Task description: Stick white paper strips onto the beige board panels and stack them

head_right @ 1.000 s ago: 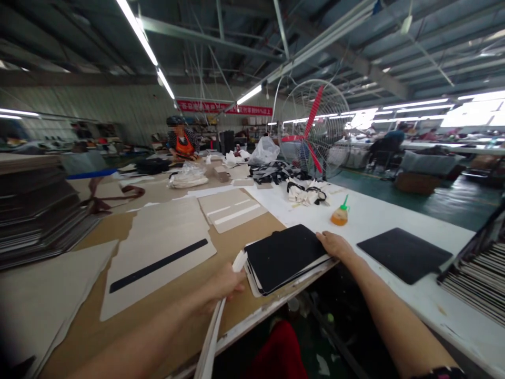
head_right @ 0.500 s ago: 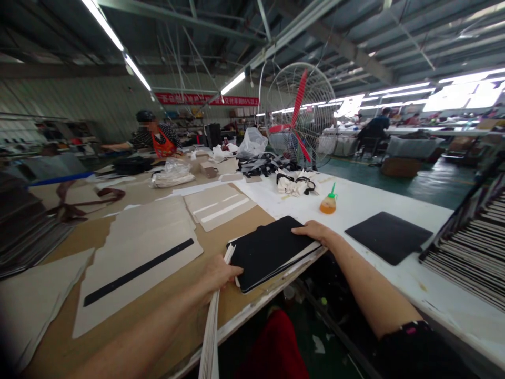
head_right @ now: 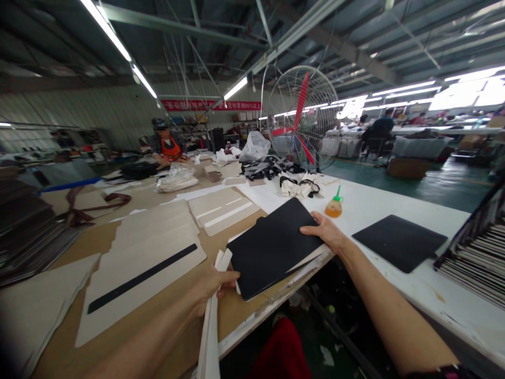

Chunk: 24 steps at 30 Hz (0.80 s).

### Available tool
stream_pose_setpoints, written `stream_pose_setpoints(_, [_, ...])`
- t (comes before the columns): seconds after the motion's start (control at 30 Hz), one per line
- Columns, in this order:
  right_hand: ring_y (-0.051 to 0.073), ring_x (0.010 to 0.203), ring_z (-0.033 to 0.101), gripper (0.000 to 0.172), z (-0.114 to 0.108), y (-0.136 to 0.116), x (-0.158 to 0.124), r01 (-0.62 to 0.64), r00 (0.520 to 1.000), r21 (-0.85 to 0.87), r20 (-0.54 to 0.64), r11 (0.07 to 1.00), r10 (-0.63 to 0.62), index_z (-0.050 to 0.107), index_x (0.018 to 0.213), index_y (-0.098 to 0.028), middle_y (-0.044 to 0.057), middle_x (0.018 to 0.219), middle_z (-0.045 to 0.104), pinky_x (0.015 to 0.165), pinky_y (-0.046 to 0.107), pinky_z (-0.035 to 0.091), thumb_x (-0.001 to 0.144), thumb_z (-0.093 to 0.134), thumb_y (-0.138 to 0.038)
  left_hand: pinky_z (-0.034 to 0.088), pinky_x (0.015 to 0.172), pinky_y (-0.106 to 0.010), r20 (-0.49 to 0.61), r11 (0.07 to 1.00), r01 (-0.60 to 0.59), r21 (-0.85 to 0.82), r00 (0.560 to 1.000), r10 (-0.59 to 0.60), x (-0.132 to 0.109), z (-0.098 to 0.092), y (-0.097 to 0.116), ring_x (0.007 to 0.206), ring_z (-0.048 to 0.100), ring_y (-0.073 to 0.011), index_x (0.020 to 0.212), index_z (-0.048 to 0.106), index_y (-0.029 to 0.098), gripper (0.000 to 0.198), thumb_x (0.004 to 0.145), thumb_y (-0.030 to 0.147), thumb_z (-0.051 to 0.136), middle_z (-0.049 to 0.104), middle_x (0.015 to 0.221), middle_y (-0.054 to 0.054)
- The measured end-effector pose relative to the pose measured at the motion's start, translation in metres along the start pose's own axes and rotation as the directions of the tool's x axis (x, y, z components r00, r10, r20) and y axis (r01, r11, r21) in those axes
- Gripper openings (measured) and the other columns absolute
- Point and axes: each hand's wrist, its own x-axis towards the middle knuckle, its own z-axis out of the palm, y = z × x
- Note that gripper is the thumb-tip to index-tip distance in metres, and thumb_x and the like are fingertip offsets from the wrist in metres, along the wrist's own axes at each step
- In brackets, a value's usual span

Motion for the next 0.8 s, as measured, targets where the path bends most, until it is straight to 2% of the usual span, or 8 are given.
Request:
stream_pose_setpoints(0.1, [0.021, 0.079, 0.069, 0.052, 0.006, -0.008, -0.01, 0.113, 0.993, 0.107, -0.001, 0.988, -0.114, 0.056, 0.106, -0.023, 0.002, 0.095, 0.072, 0.076, 0.035, 0.057, 0.061, 0.082, -0.029, 0.024, 0.039, -0.016, 0.067, 0.991, -0.032, -0.127, 0.997, 0.041, -0.004, -0.011, 0.004, 0.058, 0.056, -0.0106, 0.082, 0.056, 0.017, 0.039, 0.054, 0.03, 0.078, 0.06, 0.069, 0.0])
stream_pose_setpoints(0.2, [0.024, 0.082, 0.07, 0.054, 0.013, -0.015, -0.013, 0.202, 0.979, 0.196, -0.022, 0.959, -0.202, 0.058, 0.105, -0.023, 0.003, 0.097, 0.073, 0.077, 0.037, 0.057, 0.058, 0.084, -0.027, 0.024, 0.039, -0.015, 0.085, 0.976, -0.097, -0.195, 0.99, 0.115, -0.007, -0.02, 0.013, 0.055, 0.05, -0.0076, 0.083, 0.053, 0.017, 0.043, 0.051, 0.03, 0.08, 0.053, 0.067, 0.003])
stream_pose_setpoints(0.3, [0.027, 0.087, 0.069, 0.057, 0.015, -0.02, -0.011, 0.289, 0.957, 0.178, -0.083, 0.941, -0.278, 0.059, 0.105, -0.023, 0.005, 0.101, 0.072, 0.077, 0.039, 0.056, 0.054, 0.086, -0.029, 0.025, 0.038, -0.016, 0.049, 0.967, -0.167, -0.19, 0.983, 0.179, -0.008, -0.028, 0.024, 0.052, 0.044, -0.0064, 0.079, 0.051, 0.018, 0.044, 0.05, 0.031, 0.08, 0.048, 0.063, 0.006])
stream_pose_setpoints(0.4, [0.028, 0.098, 0.066, 0.067, 0.011, -0.017, -0.009, 0.364, 0.926, 0.101, -0.144, 0.926, -0.349, 0.059, 0.113, -0.025, 0.005, 0.11, 0.07, 0.083, 0.038, 0.054, 0.053, 0.087, -0.028, 0.026, 0.037, -0.018, -0.004, 0.968, -0.219, -0.124, 0.975, 0.221, -0.01, -0.034, 0.029, 0.046, 0.039, -0.0053, 0.079, 0.053, 0.018, 0.042, 0.051, 0.034, 0.08, 0.047, 0.059, 0.008])
stream_pose_setpoints(0.5, [0.028, 0.104, 0.064, 0.069, 0.007, -0.001, -0.011, 0.337, 0.936, 0.074, -0.13, 0.938, -0.326, 0.058, 0.117, -0.026, 0.004, 0.114, 0.069, 0.09, 0.039, 0.051, 0.054, 0.086, -0.028, 0.026, 0.037, -0.019, -0.029, 0.972, -0.234, -0.024, 0.972, 0.234, -0.014, -0.034, 0.027, 0.04, 0.038, -0.0058, 0.081, 0.057, 0.017, 0.041, 0.051, 0.032, 0.08, 0.048, 0.051, 0.009])
stream_pose_setpoints(0.63, [0.025, 0.103, 0.065, 0.065, 0.005, 0.023, -0.019, 0.226, 0.974, 0.146, -0.003, 0.963, -0.228, 0.057, 0.12, -0.025, 0.004, 0.118, 0.068, 0.093, 0.04, 0.05, 0.061, 0.083, -0.024, 0.031, 0.036, -0.021, -0.033, 0.976, -0.209, 0.059, 0.977, 0.211, -0.014, -0.023, 0.021, 0.038, 0.045, -0.01, 0.078, 0.058, 0.016, 0.035, 0.054, 0.033, 0.076, 0.052, 0.043, 0.006])
stream_pose_setpoints(0.73, [0.024, 0.097, 0.067, 0.064, 0.002, 0.029, -0.023, 0.166, 0.982, 0.177, 0.06, 0.97, -0.179, 0.059, 0.12, -0.024, 0.005, 0.113, 0.07, 0.09, 0.04, 0.051, 0.061, 0.083, -0.021, 0.031, 0.036, -0.021, -0.052, 0.972, -0.222, 0.073, 0.973, 0.226, -0.013, -0.016, 0.024, 0.036, 0.043, -0.0096, 0.08, 0.058, 0.015, 0.033, 0.058, 0.035, 0.073, 0.053, 0.042, 0.005])
stream_pose_setpoints(0.8, [0.025, 0.092, 0.068, 0.06, -0.002, 0.026, -0.023, 0.122, 0.982, 0.159, 0.122, 0.98, -0.142, 0.063, 0.115, -0.02, 0.007, 0.104, 0.073, 0.087, 0.042, 0.052, 0.058, 0.084, -0.019, 0.032, 0.037, -0.02, -0.068, 0.968, -0.242, 0.07, 0.967, 0.247, -0.013, -0.013, 0.03, 0.04, 0.048, -0.0106, 0.083, 0.059, 0.014, 0.034, 0.059, 0.035, 0.072, 0.056, 0.046, 0.003])
